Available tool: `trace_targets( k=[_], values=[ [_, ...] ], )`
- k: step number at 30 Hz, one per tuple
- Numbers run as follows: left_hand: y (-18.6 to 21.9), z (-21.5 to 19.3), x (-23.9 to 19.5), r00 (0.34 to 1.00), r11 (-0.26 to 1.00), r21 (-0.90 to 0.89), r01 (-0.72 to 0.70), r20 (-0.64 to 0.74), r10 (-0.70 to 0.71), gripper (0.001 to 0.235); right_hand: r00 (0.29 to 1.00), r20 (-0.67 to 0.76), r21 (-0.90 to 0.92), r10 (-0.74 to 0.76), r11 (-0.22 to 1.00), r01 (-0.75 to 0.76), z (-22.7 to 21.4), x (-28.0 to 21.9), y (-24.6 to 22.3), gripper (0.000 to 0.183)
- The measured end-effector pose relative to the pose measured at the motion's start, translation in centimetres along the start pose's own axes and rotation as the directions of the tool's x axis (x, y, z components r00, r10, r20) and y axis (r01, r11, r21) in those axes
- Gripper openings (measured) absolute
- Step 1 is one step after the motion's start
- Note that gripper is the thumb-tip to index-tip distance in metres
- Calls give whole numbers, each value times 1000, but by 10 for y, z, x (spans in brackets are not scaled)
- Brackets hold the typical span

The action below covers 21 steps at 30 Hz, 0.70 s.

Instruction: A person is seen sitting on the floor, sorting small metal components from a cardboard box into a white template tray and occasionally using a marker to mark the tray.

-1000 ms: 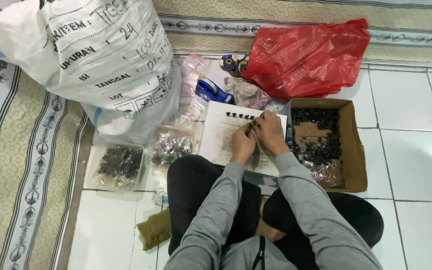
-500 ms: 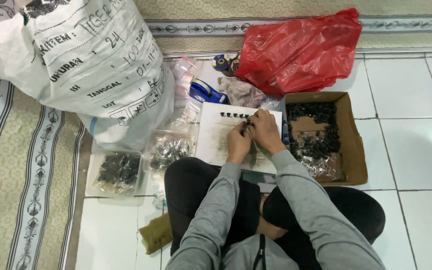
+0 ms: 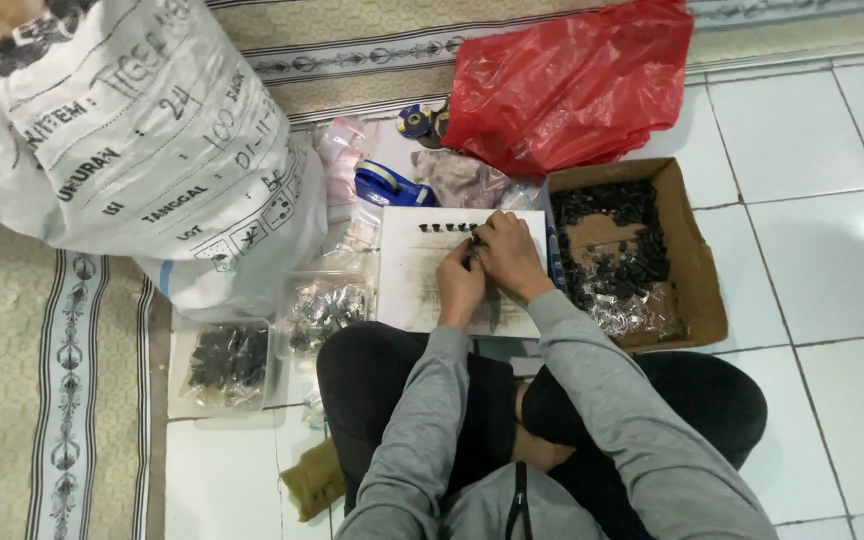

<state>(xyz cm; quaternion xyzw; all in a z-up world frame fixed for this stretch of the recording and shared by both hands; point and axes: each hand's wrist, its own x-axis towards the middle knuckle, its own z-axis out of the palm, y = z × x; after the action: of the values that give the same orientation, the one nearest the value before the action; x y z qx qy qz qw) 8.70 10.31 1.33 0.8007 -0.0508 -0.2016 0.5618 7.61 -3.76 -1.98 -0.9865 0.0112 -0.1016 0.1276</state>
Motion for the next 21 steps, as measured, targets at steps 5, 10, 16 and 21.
trace_targets(
  k=[5,10,16,21],
  values=[
    [0,1,2,1000,1000,23,11,14,-11,46,1000,-17,14,0,1000,1,-4,0,-3,28],
    [1,2,1,1000,999,41,17,7,-17,46,998,-58,36,-2,999,4,-12,-2,-3,31],
    [5,1,-11,1000,1000,-6,12,-1,-12,47,938,-343,126,49,992,-6,-58,-20,38,26],
    [10,5,-22,966,975,61,-214,-131,221,38,702,63,203,709,680,-705,-45,-64,193,48]
  ],
)
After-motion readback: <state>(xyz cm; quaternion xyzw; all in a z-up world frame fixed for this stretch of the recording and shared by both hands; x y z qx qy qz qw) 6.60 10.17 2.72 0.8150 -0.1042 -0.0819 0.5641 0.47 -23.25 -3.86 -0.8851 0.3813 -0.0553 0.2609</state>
